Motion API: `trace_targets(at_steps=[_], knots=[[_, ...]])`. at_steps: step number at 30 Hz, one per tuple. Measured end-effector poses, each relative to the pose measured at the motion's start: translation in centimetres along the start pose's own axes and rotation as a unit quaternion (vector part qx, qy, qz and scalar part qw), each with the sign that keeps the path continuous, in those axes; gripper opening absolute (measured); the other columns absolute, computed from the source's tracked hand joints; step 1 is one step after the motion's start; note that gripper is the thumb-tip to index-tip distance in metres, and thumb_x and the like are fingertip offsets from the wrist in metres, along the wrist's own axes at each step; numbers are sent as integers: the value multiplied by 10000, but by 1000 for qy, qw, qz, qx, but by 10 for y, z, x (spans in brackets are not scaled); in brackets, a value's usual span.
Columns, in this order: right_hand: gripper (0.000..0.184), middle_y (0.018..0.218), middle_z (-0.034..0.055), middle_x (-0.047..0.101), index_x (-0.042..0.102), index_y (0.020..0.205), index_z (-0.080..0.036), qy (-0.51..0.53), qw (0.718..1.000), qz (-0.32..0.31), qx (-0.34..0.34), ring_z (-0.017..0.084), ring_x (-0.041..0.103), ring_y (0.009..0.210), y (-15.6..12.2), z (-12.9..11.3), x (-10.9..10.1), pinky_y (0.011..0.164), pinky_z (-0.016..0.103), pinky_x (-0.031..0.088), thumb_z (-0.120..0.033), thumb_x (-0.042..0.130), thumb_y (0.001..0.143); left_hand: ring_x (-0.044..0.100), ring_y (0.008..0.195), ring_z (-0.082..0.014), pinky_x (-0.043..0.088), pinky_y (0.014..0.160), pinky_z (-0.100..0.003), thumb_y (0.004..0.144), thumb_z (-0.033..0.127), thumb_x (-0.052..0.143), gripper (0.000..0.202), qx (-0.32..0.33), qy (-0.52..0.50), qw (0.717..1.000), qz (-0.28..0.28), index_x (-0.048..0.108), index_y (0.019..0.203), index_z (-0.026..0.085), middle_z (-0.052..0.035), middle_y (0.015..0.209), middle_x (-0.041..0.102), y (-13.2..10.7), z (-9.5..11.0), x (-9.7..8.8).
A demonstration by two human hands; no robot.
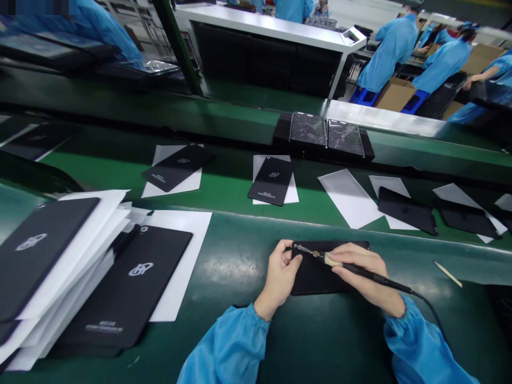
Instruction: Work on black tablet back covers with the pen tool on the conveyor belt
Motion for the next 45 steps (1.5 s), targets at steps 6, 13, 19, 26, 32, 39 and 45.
trace_targets(at_steps=[6,13,19,26,32,39,45], knots=[[187,1020,68,752,770,1075,-248,-5,1000,10,-8,203,726,920,-7,-1,2,806,310,606,-205,709,904,664,608,-136,492,588,-220,757,263,775,297,3,-5,1000,4,557,950,207,8,734,720,0,0,-1],[103,881,47,762,740,959,-218,-72,987,144,-22,199,743,787,-30,-6,2,692,292,599,-167,682,891,684,631,-141,509,605,-221,771,247,750,297,-1,-5,1000,2,534,970,204,3,745,731,0,0,0],[113,852,32,765,734,949,-215,-81,984,156,-37,177,747,759,-27,-12,13,685,266,602,-147,660,898,690,636,-145,512,613,-224,767,252,751,298,3,-2,1000,3,534,966,207,3,751,735,-1,0,0],[107,857,30,759,727,957,-212,-73,987,143,-29,170,743,773,-26,-7,16,704,266,597,-146,656,910,670,600,-133,501,594,-217,765,260,751,299,6,-1,1000,5,534,964,206,10,728,727,1,-1,0],[161,911,47,765,715,1027,-209,-126,978,152,-67,193,747,811,-41,-2,33,731,302,608,-128,668,895,660,592,-121,495,591,-208,773,251,745,292,16,3,1000,4,535,969,203,9,730,728,2,-2,-3],[245,905,62,769,708,1081,-184,-163,959,191,-133,217,760,832,-55,-10,46,764,313,623,-76,689,862,710,659,-164,529,641,-245,760,251,751,296,24,2,1000,9,540,962,204,-1,746,736,3,-1,-3],[345,1016,61,778,642,1295,-220,-177,957,198,-113,219,759,920,-42,9,3,821,330,616,-157,595,959,726,686,-175,533,646,-246,769,271,748,304,10,-5,1000,4,526,966,210,-5,768,744,1,0,-1]])
Point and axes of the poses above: each hand's wrist, its own y-axis towards the middle knuckle, its own x-axis out of the palm, z = x × y, the point moved 5 cm from there along y, towards the middle knuckle
